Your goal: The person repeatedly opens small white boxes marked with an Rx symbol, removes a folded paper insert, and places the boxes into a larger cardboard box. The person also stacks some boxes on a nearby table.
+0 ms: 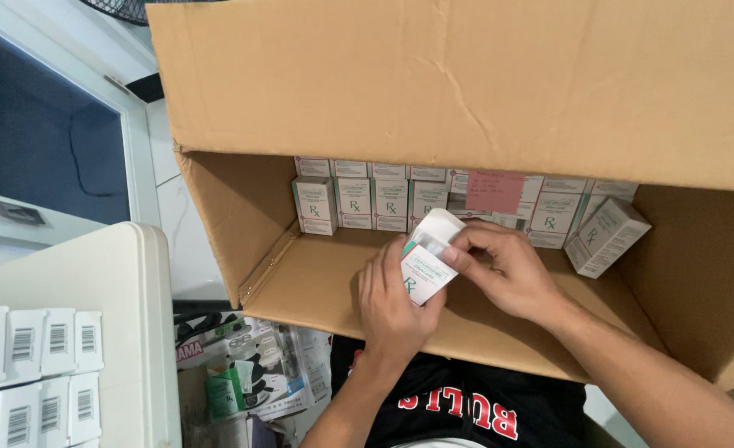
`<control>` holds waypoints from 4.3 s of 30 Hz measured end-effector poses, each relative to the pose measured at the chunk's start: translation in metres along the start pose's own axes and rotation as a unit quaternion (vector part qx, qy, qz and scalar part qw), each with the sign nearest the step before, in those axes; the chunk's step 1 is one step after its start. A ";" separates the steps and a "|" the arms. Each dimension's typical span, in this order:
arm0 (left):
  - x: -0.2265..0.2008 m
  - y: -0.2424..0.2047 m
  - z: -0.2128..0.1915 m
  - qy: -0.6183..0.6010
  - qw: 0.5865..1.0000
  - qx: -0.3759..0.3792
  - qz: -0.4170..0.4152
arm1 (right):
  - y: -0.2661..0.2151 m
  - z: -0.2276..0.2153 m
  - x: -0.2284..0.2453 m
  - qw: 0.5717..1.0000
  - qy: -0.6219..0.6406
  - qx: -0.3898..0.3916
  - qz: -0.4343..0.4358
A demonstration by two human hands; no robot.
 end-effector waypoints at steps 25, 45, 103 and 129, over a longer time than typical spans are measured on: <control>0.005 -0.007 0.002 -0.031 0.999 -0.015 0.034 | -0.003 -0.003 0.014 0.993 -0.031 -0.016 -0.114; 0.007 -0.005 0.003 -0.056 0.998 -0.001 0.004 | -0.010 0.001 0.018 0.961 -0.102 -0.100 -0.235; 0.012 -0.012 0.003 -0.106 0.993 -0.039 -0.043 | -0.010 0.008 0.025 0.987 -0.015 -0.028 -0.156; -0.051 -0.033 -0.245 0.237 0.908 -0.339 -0.070 | 0.000 0.030 -0.005 0.996 -0.010 0.068 0.060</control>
Point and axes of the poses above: each hand's wrist, its own y-axis towards the middle knuckle, its own z-axis out of the palm, x = y × z, the point moved 2 cm from there along y, towards the middle knuckle, and after that the axes turned 3 degrees about -y, right-handed, at the moved point
